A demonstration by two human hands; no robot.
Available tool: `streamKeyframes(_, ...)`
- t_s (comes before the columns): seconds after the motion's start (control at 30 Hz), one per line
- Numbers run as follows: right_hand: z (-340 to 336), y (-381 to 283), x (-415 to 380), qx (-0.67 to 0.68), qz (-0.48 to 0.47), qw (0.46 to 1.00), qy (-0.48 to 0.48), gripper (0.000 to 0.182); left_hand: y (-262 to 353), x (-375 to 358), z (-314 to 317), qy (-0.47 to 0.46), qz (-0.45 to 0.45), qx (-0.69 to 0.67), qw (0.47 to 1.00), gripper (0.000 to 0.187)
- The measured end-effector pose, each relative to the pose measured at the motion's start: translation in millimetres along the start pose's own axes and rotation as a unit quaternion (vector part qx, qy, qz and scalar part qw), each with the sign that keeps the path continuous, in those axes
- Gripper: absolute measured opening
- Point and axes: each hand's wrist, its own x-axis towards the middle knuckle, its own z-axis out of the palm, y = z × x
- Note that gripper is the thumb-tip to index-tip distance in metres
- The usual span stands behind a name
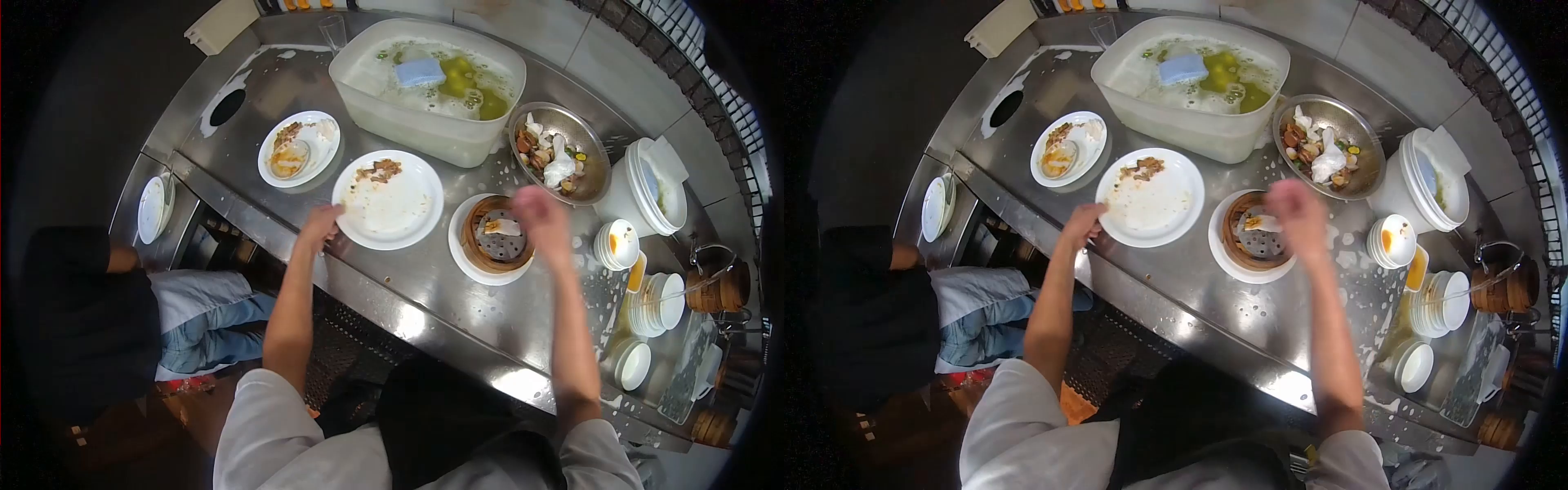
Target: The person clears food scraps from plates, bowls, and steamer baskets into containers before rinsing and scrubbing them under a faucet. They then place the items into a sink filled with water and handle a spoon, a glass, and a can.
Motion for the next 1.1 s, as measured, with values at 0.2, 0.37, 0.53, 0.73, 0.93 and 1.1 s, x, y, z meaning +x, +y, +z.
streamKeyframes(0.2, 129, 3, -22, 0.191, 0.25, 0.936, -0.158, 0.039, -8, -24, 51, -0.041, 0.032, -0.099, 0.994, 0.017)
streamKeyframes(0.37, 139, 13, -42, 0.317, 0.185, 0.93, 0.01, 0.04, 2, -66, 52, -0.006, 0.073, -0.208, 0.975, 0.017)
streamKeyframes(0.53, 109, -2, -57, 0.477, 0.245, 0.841, -0.068, 0.054, 35, -98, 65, -0.11, 0.061, -0.039, 0.991, 0.029)
streamKeyframes(0.73, -7, -2, -95, 0.251, 0.118, 0.945, 0.174, 0.051, 38, 6, 19, 0.139, 0.392, 0.367, 0.832, 0.042)
streamKeyframes(0.93, -84, -42, -19, -0.24, -0.124, 0.914, 0.302, 0.028, 2, 59, 9, 0.28, 0.366, 0.58, 0.671, 0.058)
streamKeyframes(1.1, -116, -55, 60, -0.475, -0.106, 0.853, 0.187, 0.025, 14, 32, 55, 0.288, 0.281, 0.562, 0.723, 0.059)
